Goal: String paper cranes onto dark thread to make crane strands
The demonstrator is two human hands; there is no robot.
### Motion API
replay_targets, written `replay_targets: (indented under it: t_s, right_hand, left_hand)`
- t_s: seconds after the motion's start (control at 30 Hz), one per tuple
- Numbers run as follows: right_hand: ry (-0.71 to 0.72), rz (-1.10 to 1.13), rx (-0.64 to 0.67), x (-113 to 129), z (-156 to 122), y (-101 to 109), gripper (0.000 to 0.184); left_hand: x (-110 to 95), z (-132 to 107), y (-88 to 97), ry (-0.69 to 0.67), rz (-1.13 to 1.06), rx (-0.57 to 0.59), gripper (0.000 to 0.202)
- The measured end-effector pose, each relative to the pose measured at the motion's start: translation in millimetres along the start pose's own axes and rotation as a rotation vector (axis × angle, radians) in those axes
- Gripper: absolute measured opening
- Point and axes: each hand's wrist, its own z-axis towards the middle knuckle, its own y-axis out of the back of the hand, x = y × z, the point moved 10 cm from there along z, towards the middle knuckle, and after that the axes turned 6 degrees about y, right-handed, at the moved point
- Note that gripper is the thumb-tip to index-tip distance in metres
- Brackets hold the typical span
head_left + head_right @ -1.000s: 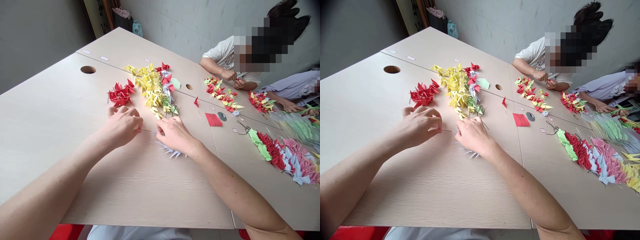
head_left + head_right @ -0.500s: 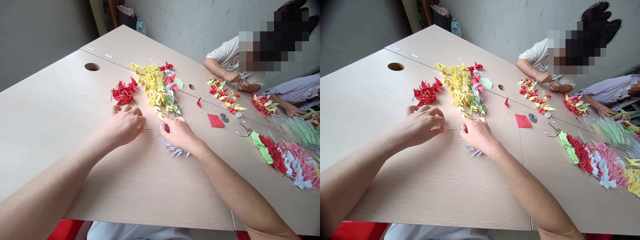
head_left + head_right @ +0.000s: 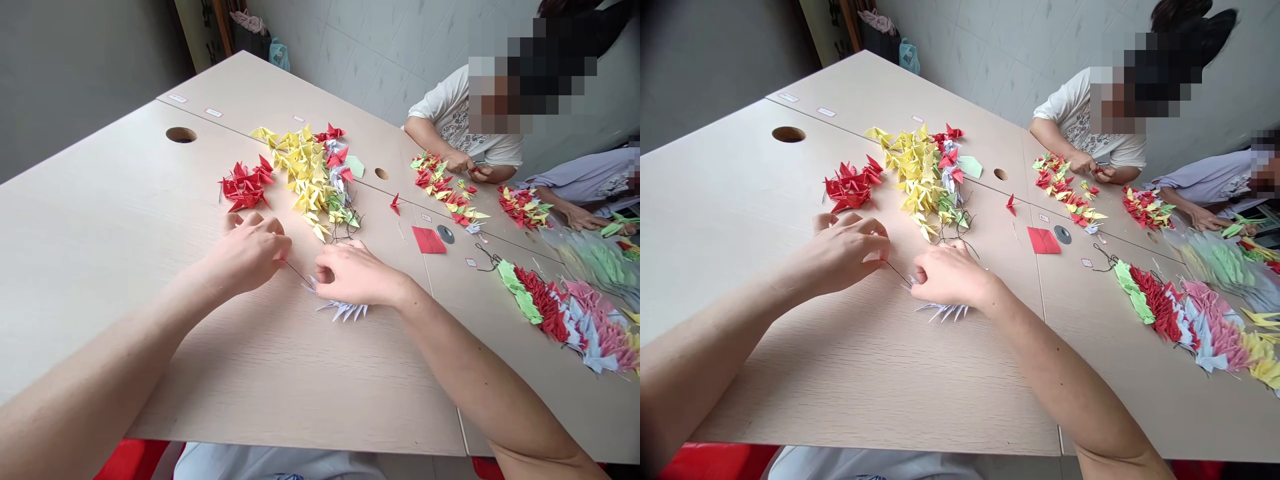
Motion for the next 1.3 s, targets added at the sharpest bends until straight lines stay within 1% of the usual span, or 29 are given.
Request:
replay_targets:
  t_s: [0.1,0.23,0.37,0.53,0.67,0.83,0.97,1.13,1.3]
  right_hand:
    - [-0.003,0.041,-0.016,0,-2,0,0.016]
    - [-0.001,0.064,-0.044,-2,-4,-2,0.019]
    - [0.047,0.060,-0.096,3,-6,1,0.018]
    - [0.112,0.059,-0.199,13,-7,9,0.018]
    - [0.145,0.085,-0.233,17,-7,12,0.018]
    - [0.167,0.073,-0.226,16,-8,9,0.015]
    - [0.155,0.019,-0.217,14,-9,6,0.015]
    - [0.059,0.008,-0.134,9,-9,0,0.015]
    - [-0.008,0.040,-0.092,7,-10,-2,0.017]
  left_hand:
    - [1,0,0.1,0.009,-0.010,0.007,0.013]
    - [-1,0,1.7,0.011,-0.019,0.021,0.015]
    - [-3,0,2.8,0.002,-0.022,0.034,0.015]
    - [-1,0,2.7,0.009,-0.039,0.030,0.016]
    - [-1,0,2.6,0.003,-0.031,0.029,0.016]
    - [-1,-1,2.0,0.019,-0.023,0.049,0.013]
    - [1,0,3.1,0.029,-0.027,0.036,0.014]
    - [3,0,3.9,0.036,-0.021,0.044,0.016]
    - [6,-1,4.4,0.053,-0.032,0.065,0.012]
